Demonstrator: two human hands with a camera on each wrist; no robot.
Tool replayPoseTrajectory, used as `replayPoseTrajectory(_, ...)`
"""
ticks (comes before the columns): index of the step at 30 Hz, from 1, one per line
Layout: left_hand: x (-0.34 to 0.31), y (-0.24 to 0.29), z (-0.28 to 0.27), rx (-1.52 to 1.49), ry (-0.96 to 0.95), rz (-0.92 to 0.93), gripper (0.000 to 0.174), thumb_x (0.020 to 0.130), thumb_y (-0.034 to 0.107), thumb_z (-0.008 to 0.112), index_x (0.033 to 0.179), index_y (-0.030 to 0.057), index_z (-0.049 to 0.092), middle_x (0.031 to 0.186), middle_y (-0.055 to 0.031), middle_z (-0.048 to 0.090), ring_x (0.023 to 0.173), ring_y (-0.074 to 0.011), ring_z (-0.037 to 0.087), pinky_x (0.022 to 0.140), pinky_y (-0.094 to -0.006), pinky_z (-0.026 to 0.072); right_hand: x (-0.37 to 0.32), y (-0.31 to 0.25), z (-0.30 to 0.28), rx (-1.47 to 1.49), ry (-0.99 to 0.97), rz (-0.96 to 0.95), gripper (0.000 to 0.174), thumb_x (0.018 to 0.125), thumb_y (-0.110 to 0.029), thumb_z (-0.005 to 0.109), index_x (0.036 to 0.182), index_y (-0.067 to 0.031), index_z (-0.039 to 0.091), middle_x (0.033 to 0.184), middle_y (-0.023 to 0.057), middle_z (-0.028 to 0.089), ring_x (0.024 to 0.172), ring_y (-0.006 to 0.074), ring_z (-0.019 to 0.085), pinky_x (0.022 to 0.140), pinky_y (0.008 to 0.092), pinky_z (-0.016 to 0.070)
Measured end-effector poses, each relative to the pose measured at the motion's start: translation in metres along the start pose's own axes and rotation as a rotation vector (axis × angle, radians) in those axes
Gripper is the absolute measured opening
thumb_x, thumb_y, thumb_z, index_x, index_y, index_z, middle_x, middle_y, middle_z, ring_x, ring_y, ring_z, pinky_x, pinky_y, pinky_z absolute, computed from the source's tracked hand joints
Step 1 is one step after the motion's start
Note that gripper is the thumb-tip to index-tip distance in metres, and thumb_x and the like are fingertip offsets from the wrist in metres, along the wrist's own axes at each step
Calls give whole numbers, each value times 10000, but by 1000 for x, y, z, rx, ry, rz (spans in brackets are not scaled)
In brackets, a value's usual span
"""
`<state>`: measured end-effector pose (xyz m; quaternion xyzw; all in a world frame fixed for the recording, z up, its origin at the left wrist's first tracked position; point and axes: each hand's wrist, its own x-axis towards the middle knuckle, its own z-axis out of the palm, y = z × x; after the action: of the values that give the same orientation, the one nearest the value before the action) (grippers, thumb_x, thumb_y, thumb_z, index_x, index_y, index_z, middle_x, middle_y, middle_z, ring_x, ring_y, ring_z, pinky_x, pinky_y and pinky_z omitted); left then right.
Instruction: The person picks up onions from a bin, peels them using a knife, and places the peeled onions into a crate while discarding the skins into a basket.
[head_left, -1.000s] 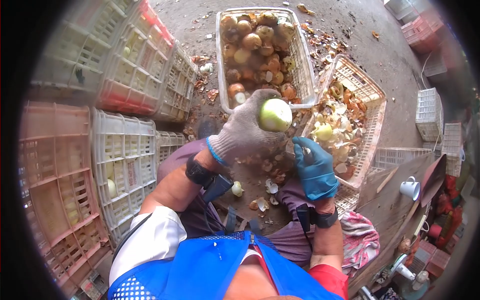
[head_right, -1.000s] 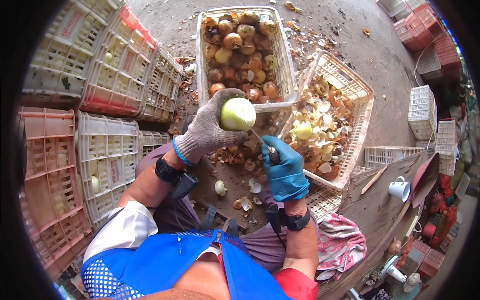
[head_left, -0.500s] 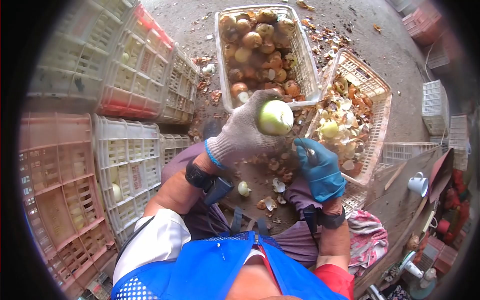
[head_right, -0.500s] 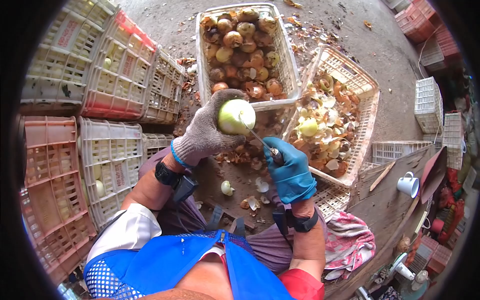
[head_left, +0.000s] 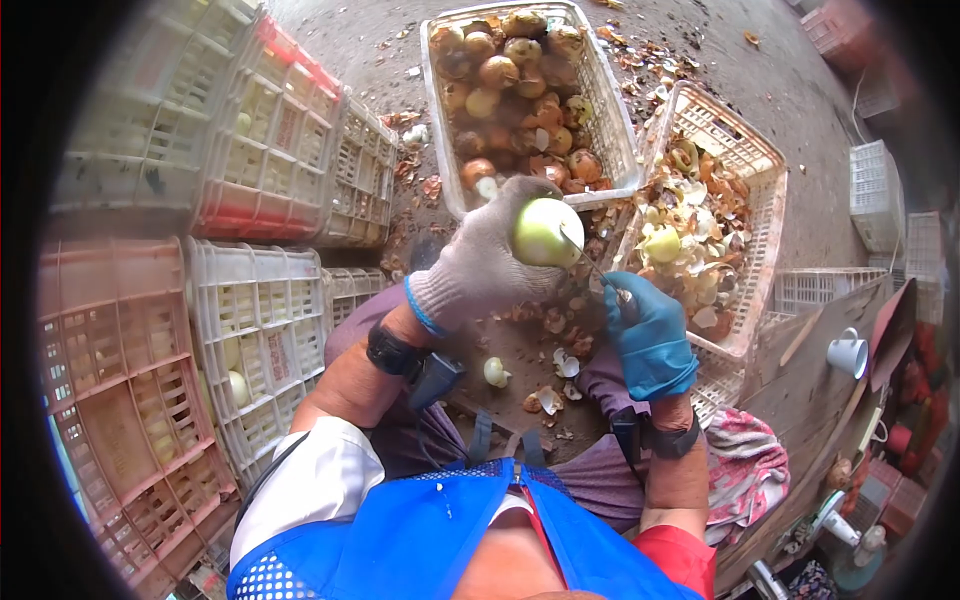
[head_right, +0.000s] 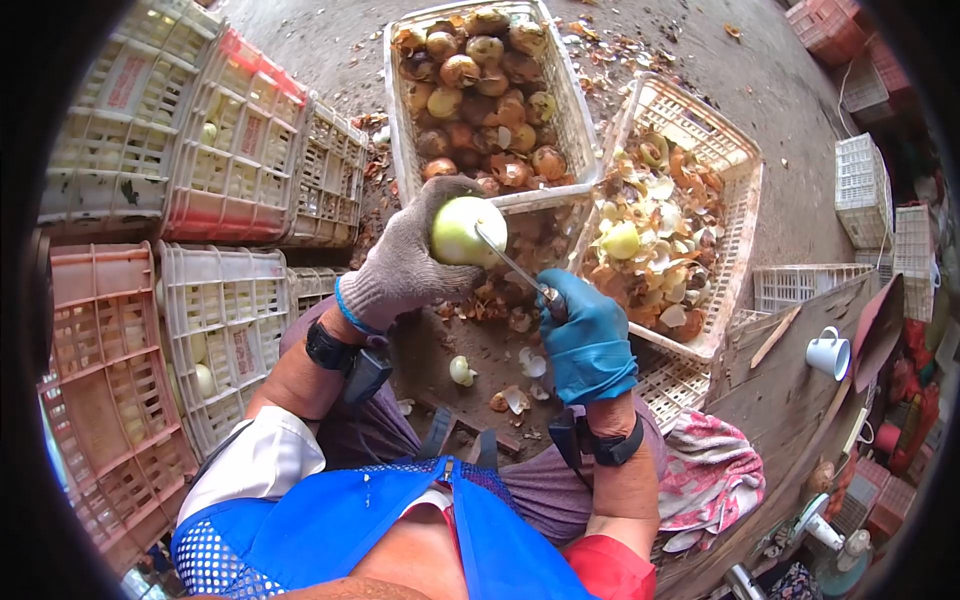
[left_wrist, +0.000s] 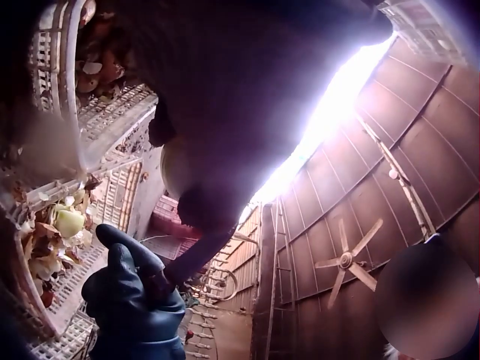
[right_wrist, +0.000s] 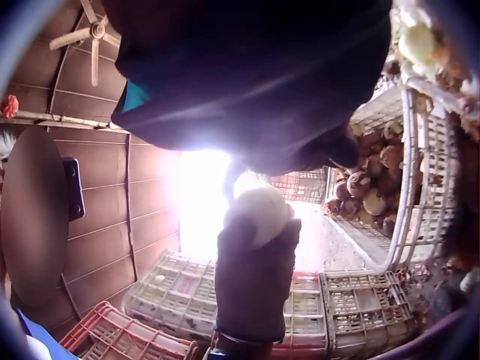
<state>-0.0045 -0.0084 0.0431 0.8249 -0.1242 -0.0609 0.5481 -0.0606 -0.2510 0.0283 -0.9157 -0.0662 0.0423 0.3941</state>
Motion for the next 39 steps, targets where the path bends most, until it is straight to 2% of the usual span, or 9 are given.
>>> replayPoseTrajectory(7,0,-1,1,5,-46,-56,699,757,213,884,1348,53,546,1163,-183,700,1080,-286,716,933,-399,574,-2,1,-6,-88,5,17,296,914,-1,640,1191,-46,735,1043,212,751,970,381,746,854,411,579)
replayPoseTrajectory(13,0,1,-1,-14,-88,-103,672,729,173,887,1315,64,576,1139,-108,702,1060,-181,674,959,-355,546,-3,0,-8,-42,-32,46,282,943,-33,620,1198,-63,735,1057,213,745,966,393,739,856,412,581)
replayPoseTrajectory(16,-2,3,-1,195,-30,-18,669,736,188,900,1309,62,579,1133,-106,701,1053,-174,668,957,-353,545,-3,2,-7,-90,-30,23,271,941,-38,627,1187,-66,736,1057,210,746,970,401,735,850,423,583)
replayPoseTrajectory(25,-2,-5,1,-11,-76,-101,674,731,196,917,1302,64,583,1145,-94,701,1054,-167,667,948,-346,547,1,-5,-4,-384,100,-38,388,856,32,633,1215,-83,729,1036,212,739,935,400,732,801,456,584)
replayPoseTrajectory(28,-5,-13,-1,0,-67,-29,705,741,284,938,1296,57,569,1126,-162,697,1031,-261,707,920,-390,567,6,5,-4,-478,370,-125,427,823,-9,676,1234,-122,697,887,139,705,754,372,688,680,474,545)
replayPoseTrajectory(29,-4,-14,-2,0,-54,-29,713,740,290,939,1302,58,567,1132,-162,696,1035,-263,708,922,-393,566,5,5,-8,-375,333,-98,390,874,61,674,1238,-65,734,1003,155,762,801,279,745,709,381,575)
replayPoseTrajectory(32,-5,-13,-4,8,-21,-42,735,737,304,942,1318,62,562,1149,-163,691,1048,-270,708,933,-400,565,0,6,6,285,64,156,269,937,-26,725,1202,-68,750,875,50,727,680,109,628,641,321,528)
replayPoseTrajectory(33,-5,-10,-4,11,-12,-48,741,736,308,943,1322,63,561,1154,-165,689,1054,-272,708,937,-402,565,-2,3,5,263,-20,188,190,977,-62,738,1161,-27,763,911,28,738,758,40,600,681,248,523)
replayPoseTrajectory(39,-5,-1,-1,-48,2,-60,768,717,205,923,1374,67,550,1190,-135,694,1116,-217,677,994,-375,547,-5,-13,1,482,-189,212,192,994,-61,711,1174,-10,752,944,74,758,808,95,666,743,279,560)
